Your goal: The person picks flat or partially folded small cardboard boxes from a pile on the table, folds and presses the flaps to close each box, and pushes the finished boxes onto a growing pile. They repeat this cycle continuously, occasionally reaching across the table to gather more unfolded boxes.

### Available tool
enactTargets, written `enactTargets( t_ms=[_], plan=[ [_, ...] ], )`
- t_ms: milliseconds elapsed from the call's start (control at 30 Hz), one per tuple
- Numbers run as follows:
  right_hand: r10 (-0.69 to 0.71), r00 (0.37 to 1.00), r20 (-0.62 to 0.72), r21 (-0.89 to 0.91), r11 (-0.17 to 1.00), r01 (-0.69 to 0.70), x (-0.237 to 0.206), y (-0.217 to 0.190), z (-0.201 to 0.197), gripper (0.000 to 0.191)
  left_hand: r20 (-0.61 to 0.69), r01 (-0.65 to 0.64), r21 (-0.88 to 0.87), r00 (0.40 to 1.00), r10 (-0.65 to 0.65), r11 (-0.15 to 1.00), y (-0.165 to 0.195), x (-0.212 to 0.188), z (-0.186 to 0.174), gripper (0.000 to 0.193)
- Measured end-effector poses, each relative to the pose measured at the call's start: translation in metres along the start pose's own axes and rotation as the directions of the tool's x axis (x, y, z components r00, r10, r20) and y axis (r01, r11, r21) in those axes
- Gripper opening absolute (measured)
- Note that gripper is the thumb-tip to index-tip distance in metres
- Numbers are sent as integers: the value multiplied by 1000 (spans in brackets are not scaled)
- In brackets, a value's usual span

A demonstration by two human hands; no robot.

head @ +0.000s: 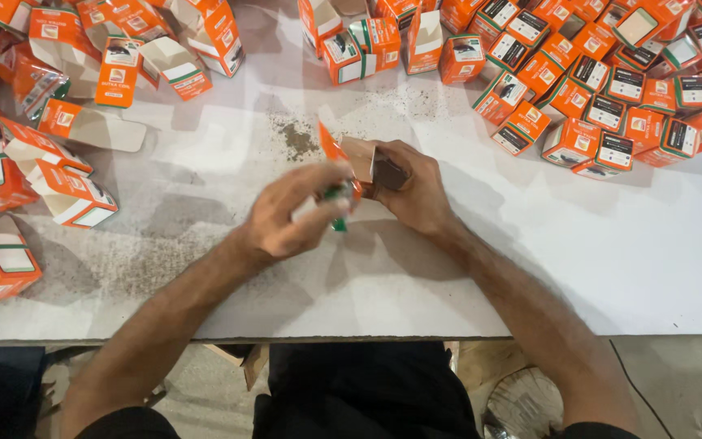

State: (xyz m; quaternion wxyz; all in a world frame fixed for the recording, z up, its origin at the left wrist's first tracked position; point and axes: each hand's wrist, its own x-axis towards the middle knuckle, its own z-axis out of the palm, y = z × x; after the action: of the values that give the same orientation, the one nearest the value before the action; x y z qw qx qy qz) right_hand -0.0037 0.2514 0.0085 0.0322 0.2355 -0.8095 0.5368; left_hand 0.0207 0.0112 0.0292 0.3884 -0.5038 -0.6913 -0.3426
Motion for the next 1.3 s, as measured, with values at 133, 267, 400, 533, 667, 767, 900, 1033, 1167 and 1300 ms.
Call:
enactTargets(
  t_ms=[133,267,400,533,667,767,900,1033,1167,1300],
  plan=[
    [-55,998,31,-54,997,57,0,-2,-4,53,59,88,-26,994,-87,996,-4,-6,20,44],
    [-80,996,34,-81,993,83,-1,-5,-4,56,124,224,277,956,-266,934,-7,-3,26,43],
    [-116,993,1,-177,978,114,-1,-8,0,61,13,437,285,888,-460,853,2,4,36,32],
    [-105,994,3,-191,976,104,-1,-11,2,62,36,632,159,764,-645,758,-2,8,47,32],
    [-44,999,-3,-117,992,44,-5,-13,4,68,221,901,-320,372,-902,293,-19,4,51,51],
    [34,999,-43,-54,998,-36,-8,-12,8,68,291,877,-458,300,-909,143,-28,-3,54,24],
    [-234,972,-10,-316,923,219,-11,-8,11,56,262,840,-510,357,-896,185,-29,-7,61,8],
    [-462,884,72,-571,707,417,-14,-2,14,62,340,890,-426,323,-883,162,-29,-5,53,17],
    [-336,938,87,-502,798,333,-15,6,11,62,563,740,-655,343,-752,-154,-37,-4,27,34],
    [-294,954,56,-519,808,279,-15,8,15,64,639,802,-533,172,-749,-271,-48,-2,24,26]
  ],
)
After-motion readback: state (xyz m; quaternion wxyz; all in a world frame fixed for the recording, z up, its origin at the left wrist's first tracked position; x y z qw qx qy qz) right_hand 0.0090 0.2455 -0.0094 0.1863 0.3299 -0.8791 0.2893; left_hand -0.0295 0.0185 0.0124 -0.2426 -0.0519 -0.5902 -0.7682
